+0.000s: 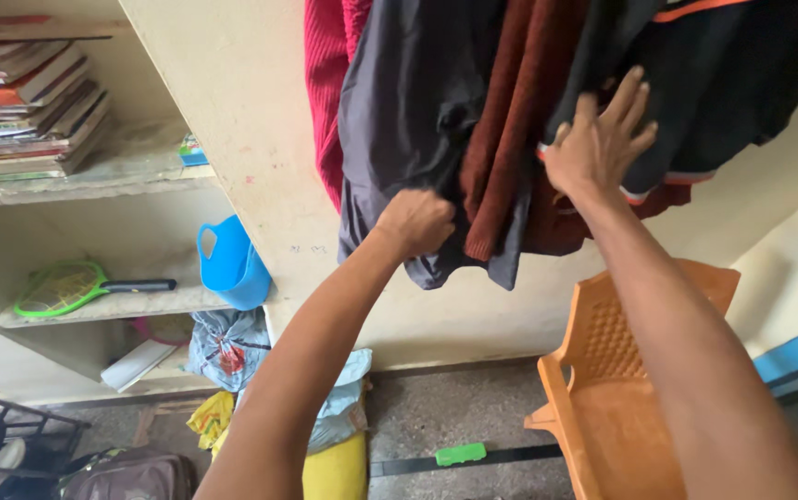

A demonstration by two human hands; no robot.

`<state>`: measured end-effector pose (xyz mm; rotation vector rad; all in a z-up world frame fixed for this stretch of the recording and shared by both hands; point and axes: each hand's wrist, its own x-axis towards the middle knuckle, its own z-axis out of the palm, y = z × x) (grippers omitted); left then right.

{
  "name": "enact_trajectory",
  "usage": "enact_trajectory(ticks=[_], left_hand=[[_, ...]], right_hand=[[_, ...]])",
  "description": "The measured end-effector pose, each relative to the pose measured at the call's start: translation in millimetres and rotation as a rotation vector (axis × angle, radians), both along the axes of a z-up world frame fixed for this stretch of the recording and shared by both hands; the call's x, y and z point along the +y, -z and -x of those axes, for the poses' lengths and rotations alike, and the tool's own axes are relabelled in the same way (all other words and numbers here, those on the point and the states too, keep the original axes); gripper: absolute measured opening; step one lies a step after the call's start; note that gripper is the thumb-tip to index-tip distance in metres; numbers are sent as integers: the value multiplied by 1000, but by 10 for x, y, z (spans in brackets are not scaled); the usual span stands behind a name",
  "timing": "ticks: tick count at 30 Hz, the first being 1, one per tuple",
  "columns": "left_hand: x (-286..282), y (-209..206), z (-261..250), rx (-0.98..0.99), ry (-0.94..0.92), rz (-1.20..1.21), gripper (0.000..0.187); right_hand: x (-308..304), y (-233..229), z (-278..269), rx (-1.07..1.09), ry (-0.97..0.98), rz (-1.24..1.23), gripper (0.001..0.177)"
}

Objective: The person buttons a pink cardigan hanging on a wall hook, then picks up a black jacket, a brown sweater, and a black hoodie from a bed, placing each on the same hook. Finally, the person arranges shoes on a shoe rack and places a backpack and a bag on top of the rack.

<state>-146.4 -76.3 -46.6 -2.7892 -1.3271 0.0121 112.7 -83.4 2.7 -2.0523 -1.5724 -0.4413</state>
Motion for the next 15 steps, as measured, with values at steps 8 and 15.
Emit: enact_trajectory(ticks=[8,15], left_hand=[[-32,-385,103,-190,105,-856,57],[196,173,510,-4,-254,17,28]], right_hand=[[-208,-159,342,-212,-397,-302,72],[-93,191,794,-195,-445,118,33]])
